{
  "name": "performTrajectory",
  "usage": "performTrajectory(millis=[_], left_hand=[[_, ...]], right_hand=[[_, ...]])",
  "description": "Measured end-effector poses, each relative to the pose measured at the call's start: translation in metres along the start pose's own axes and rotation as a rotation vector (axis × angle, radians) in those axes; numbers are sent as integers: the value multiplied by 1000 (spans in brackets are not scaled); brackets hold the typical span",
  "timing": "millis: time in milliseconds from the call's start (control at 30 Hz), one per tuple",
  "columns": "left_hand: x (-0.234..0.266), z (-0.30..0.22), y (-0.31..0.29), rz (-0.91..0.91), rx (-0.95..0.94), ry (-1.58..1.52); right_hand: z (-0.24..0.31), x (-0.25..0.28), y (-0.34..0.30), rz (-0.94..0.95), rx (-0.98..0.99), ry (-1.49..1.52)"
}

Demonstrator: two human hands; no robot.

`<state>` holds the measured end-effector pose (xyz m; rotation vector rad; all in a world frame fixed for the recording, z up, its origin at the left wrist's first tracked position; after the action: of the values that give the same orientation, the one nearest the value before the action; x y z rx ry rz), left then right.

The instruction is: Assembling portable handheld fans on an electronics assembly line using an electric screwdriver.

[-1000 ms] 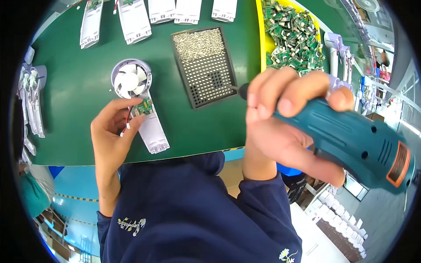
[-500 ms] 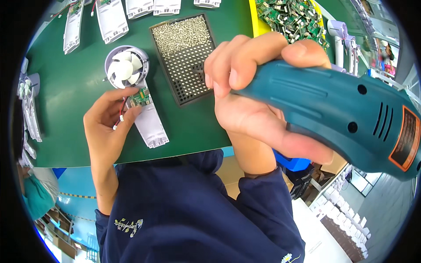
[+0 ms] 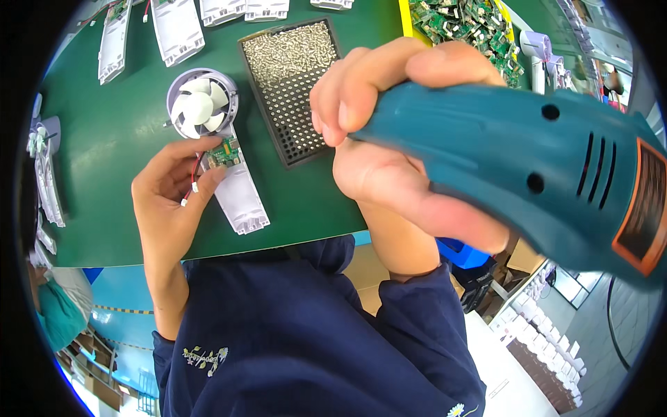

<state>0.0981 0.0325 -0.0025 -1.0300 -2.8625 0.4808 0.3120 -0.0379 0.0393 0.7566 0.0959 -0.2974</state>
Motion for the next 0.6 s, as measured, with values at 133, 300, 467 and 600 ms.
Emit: performTrajectory(millis=[133,300,467,600], left_hand=[[9,3,1,-1,-26,0],[7,6,1,10,-2,-13],[-14,2,-2,-6,9,-40],[-14,3,0,23,-29,-50]], right_hand=[[-6,-11,2,150,-25,-34],[-8,-19,-4,36,19,-63],[24,-17,8,-38,28,-32],[40,-42,7,-20,25,7]])
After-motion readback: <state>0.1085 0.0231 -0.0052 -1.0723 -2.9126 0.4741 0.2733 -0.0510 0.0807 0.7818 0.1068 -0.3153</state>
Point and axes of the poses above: each hand's wrist, its own y-axis towards the middle knuckle, its own x-axis out of the back of the hand, z = x × y, the point moved 4 cm from there along y, towards the middle knuckle, and after that the axes turned 5 degrees about -y, right-handed, at the moved point
